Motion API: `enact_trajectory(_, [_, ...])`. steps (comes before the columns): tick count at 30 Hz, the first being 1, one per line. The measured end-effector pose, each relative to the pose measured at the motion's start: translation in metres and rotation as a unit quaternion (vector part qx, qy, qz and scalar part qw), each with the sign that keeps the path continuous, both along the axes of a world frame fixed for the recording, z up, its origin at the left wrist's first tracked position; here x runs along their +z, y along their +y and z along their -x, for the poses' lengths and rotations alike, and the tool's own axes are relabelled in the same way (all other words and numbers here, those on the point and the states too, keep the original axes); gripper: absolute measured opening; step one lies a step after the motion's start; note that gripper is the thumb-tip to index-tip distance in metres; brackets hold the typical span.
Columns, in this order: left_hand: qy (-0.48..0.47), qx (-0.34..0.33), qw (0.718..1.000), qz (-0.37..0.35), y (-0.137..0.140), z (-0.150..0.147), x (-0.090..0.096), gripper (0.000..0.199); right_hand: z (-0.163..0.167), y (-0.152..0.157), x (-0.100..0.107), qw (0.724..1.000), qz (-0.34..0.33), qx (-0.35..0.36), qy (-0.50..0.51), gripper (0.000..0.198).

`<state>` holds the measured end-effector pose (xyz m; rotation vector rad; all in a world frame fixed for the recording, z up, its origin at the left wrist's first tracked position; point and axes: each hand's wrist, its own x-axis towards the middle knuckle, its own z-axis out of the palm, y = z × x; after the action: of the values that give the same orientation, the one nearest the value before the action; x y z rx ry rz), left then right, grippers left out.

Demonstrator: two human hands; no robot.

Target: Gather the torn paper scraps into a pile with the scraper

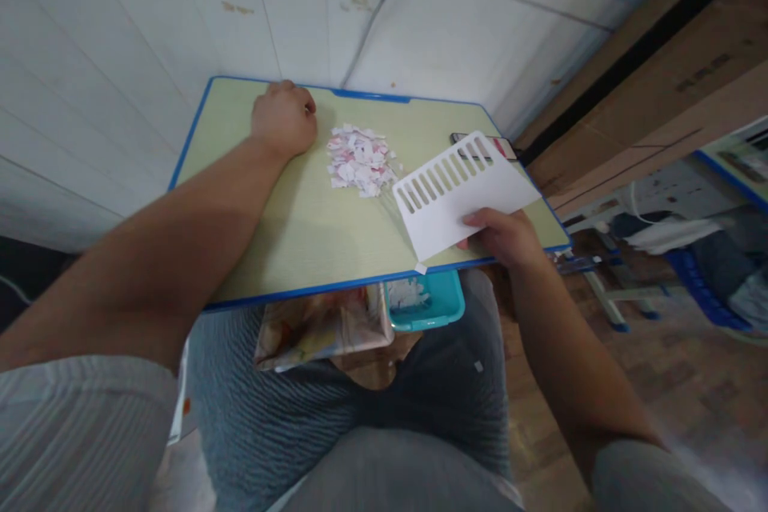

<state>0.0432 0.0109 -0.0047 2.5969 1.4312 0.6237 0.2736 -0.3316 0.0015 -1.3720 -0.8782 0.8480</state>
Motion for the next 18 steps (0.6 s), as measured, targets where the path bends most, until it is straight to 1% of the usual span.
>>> enact_trajectory(4, [0.023,0.007,1.0,-0.002,-0.004,0.001,0.004,0.039,0.0,-0.006,-0.007,1.0,-0.005,-0.01,0.013,0.015])
enact_trajectory(8, [0.055,0.002,0.998,-0.013,-0.011,0.0,0.009,0.045,0.002,-0.002,-0.01,0.999,-0.024,-0.023,0.018,0.02])
enact_trajectory(12, [0.1,-0.002,0.994,-0.036,-0.021,0.004,0.012,0.048,0.005,0.003,-0.01,0.999,-0.024,-0.028,0.028,0.027])
enact_trajectory(15, [0.107,0.012,0.994,-0.03,-0.032,0.014,0.011,0.049,0.007,0.005,-0.008,0.998,-0.026,-0.041,0.035,0.037])
enact_trajectory(18, [0.093,0.023,0.995,-0.02,-0.043,0.032,0.009,0.051,0.007,0.007,-0.007,0.998,-0.015,-0.043,0.032,0.036])
